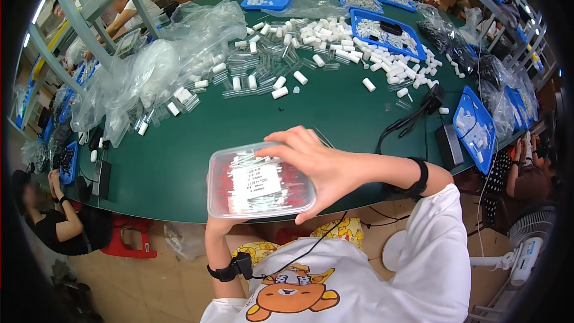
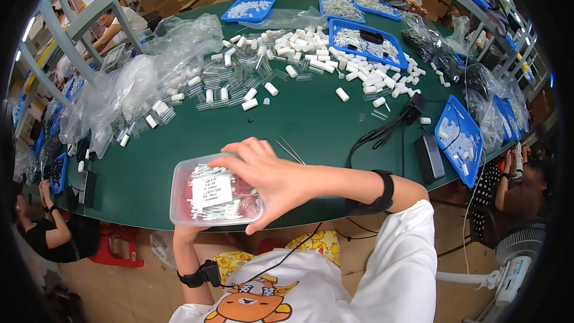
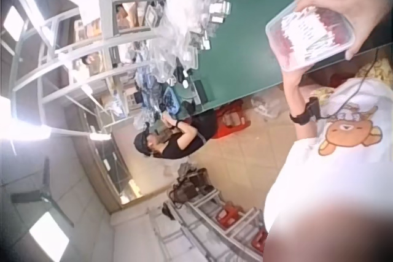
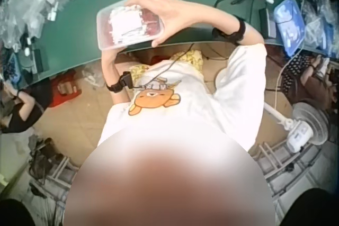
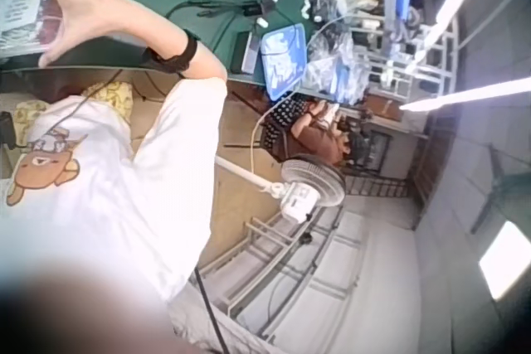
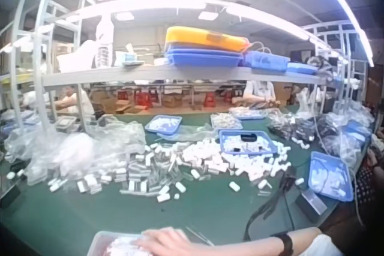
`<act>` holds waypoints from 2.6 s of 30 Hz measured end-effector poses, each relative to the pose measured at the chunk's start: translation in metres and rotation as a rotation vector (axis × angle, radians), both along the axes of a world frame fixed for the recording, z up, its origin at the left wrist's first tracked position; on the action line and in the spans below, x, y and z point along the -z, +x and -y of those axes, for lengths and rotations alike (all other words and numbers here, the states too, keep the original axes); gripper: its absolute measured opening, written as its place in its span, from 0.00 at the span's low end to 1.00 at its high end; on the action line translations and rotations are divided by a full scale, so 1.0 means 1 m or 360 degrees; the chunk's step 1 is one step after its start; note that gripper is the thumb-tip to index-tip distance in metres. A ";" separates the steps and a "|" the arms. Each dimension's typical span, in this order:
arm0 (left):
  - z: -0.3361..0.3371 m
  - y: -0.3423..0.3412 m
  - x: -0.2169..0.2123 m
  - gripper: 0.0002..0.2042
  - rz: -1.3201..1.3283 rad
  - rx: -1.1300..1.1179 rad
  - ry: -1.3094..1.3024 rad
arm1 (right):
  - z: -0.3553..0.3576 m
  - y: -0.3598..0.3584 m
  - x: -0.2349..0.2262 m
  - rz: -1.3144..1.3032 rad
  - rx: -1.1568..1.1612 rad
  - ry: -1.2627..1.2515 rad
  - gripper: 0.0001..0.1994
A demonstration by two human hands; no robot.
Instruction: The recorder is assembling small white plastic housings with thin metal probe wires.
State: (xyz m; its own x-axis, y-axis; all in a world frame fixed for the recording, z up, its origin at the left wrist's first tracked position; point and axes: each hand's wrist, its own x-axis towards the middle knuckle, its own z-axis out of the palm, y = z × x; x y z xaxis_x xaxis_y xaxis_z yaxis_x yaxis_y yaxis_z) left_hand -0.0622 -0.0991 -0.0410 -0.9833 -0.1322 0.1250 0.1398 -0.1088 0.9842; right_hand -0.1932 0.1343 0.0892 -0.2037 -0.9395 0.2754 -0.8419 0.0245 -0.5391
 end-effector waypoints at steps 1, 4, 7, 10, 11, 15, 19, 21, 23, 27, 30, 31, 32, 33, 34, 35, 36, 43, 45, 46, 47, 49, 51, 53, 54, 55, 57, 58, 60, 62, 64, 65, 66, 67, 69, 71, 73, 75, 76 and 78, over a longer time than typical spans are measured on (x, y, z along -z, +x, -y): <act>0.003 0.006 0.002 0.48 0.0023 0.0004 0.0037 | 0.005 0.001 0.003 0.0057 -0.0031 0.0022 0.53; 0.009 0.017 -0.004 0.51 0.0006 -0.0037 0.0146 | 0.020 0.002 0.004 0.0211 -0.0099 -0.0006 0.55; 0.007 0.023 -0.005 0.55 -0.0100 -0.0132 0.0216 | 0.028 0.003 0.001 0.0260 -0.0109 -0.0032 0.57; 0.013 0.022 -0.014 0.57 -0.0077 -0.0077 0.0137 | 0.027 0.007 0.003 0.0283 -0.0048 -0.0092 0.60; 0.015 0.022 -0.018 0.56 -0.0079 -0.0046 0.0050 | 0.025 0.009 0.004 0.0295 -0.0020 -0.0126 0.61; 0.023 0.021 -0.020 0.56 -0.0014 0.0014 -0.0206 | 0.016 0.019 0.005 0.0312 0.0061 -0.0186 0.63; 0.033 0.018 -0.016 0.57 0.0138 -0.0019 -0.0368 | 0.007 0.026 0.003 0.0229 0.0135 -0.0158 0.64; 0.022 0.015 -0.035 0.52 0.0072 0.0005 -0.0589 | 0.003 0.027 -0.001 0.0145 0.0229 -0.0285 0.61; 0.022 0.014 -0.035 0.51 0.0210 0.0104 -0.0503 | -0.002 0.026 -0.005 0.0130 0.0244 -0.0345 0.57; 0.020 0.009 -0.015 0.52 0.0209 0.0125 -0.0606 | -0.002 0.030 0.003 0.0372 0.0355 -0.0558 0.51; 0.010 0.007 -0.016 0.55 0.0109 0.0147 -0.0449 | -0.006 0.031 0.016 0.0524 0.0483 -0.0709 0.46; 0.009 0.007 -0.015 0.55 0.0069 0.0162 -0.0532 | -0.010 0.028 0.021 0.0575 0.0505 -0.0765 0.45; 0.009 0.006 -0.011 0.58 0.0051 0.0172 -0.0518 | -0.014 0.024 0.025 0.0628 0.0529 -0.0814 0.45; 0.008 0.006 -0.009 0.59 0.0011 0.0164 -0.0387 | -0.018 0.022 0.027 0.0681 0.0554 -0.0863 0.44; 0.007 0.007 -0.008 0.59 -0.0031 0.0154 -0.0256 | -0.020 0.023 0.028 0.0827 0.0674 -0.0958 0.43; 0.006 0.005 -0.007 0.60 -0.0075 0.0153 -0.0123 | -0.024 0.025 0.029 0.0967 0.0806 -0.1053 0.43; 0.010 0.003 -0.004 0.62 -0.0161 0.0200 -0.0217 | -0.028 0.023 0.033 0.1020 0.0902 -0.1164 0.42; 0.018 0.008 -0.013 0.61 0.0016 0.0042 -0.0688 | -0.048 -0.007 0.040 -0.0238 0.1849 -0.0610 0.31; 0.019 0.011 -0.014 0.61 0.0007 0.0010 -0.0706 | -0.050 -0.022 0.048 -0.0279 0.1943 -0.0545 0.30; 0.018 0.011 -0.013 0.60 0.0000 -0.0001 -0.0712 | -0.051 -0.029 0.051 -0.0326 0.1981 -0.0493 0.30; 0.018 0.010 -0.012 0.60 -0.0005 0.0002 -0.0731 | -0.053 -0.036 0.057 -0.0375 0.2021 -0.0436 0.29; 0.018 0.009 -0.012 0.60 -0.0023 0.0008 -0.0769 | -0.061 -0.049 0.071 -0.0491 0.1974 -0.0359 0.29; 0.019 0.009 -0.011 0.61 -0.0025 -0.0011 -0.0773 | -0.069 -0.056 0.079 -0.0535 0.1979 -0.0221 0.30; 0.020 0.009 -0.009 0.61 -0.0035 -0.0028 -0.0805 | -0.079 -0.062 0.089 -0.0760 0.1934 0.0119 0.32; 0.021 0.009 -0.007 0.61 -0.0044 -0.0037 -0.0835 | -0.082 -0.063 0.092 -0.0871 0.1905 0.0288 0.33; 0.021 0.009 -0.007 0.61 -0.0055 -0.0043 -0.0864 | -0.085 -0.063 0.094 -0.0885 0.1979 0.0386 0.34; 0.015 0.009 -0.011 0.58 -0.0036 -0.0161 -0.0833 | -0.080 -0.058 0.089 -0.0907 0.2116 0.0585 0.34; 0.013 0.009 -0.013 0.57 -0.0027 -0.0224 -0.0818 | -0.075 -0.045 0.082 -0.0820 0.2211 0.0790 0.34; 0.016 0.010 -0.005 0.55 0.0007 -0.0421 -0.0798 | -0.064 -0.023 0.070 -0.0738 0.1964 0.0426 0.33; 0.014 0.013 -0.005 0.44 0.0018 -0.0634 -0.0801 | -0.046 0.004 0.057 -0.0443 0.1638 0.0087 0.31; 0.014 0.014 0.000 0.35 0.0217 -0.0822 -0.0396 | -0.021 0.034 0.051 0.0067 0.1317 -0.0186 0.29; 0.013 0.013 0.002 0.31 0.0315 -0.0907 -0.0193 | -0.012 0.046 0.055 0.0336 0.1192 -0.0304 0.27; 0.008 0.011 -0.008 0.19 0.0315 -0.0878 -0.0126 | -0.004 0.058 0.058 0.0513 0.1168 -0.0316 0.27; 0.003 0.009 -0.010 0.19 0.0265 -0.0819 -0.0032 | 0.004 0.068 0.063 0.0691 0.1142 -0.0326 0.27; -0.008 0.006 -0.011 0.17 0.0164 -0.0711 0.0151 | 0.015 0.081 0.072 0.0524 0.1311 -0.0413 0.23; -0.019 0.002 -0.015 0.16 0.0119 -0.0465 0.0276 | 0.017 0.089 0.074 0.0470 0.1518 -0.0383 0.20; -0.029 -0.001 -0.017 0.20 0.0090 -0.0233 0.0315 | 0.016 0.092 0.073 0.0478 0.1624 -0.0431 0.13; -0.038 -0.003 -0.014 0.26 0.0072 -0.0101 0.0192 | 0.010 0.092 0.072 0.0352 0.1710 -0.0367 0.12; -0.041 -0.003 -0.011 0.29 0.0064 -0.0037 0.0130 | 0.009 0.091 0.071 0.0130 0.1725 -0.0350 0.10; -0.048 -0.005 -0.008 0.34 0.0005 0.0064 0.0040 | 0.011 0.093 0.064 0.0054 0.1747 -0.0355 0.09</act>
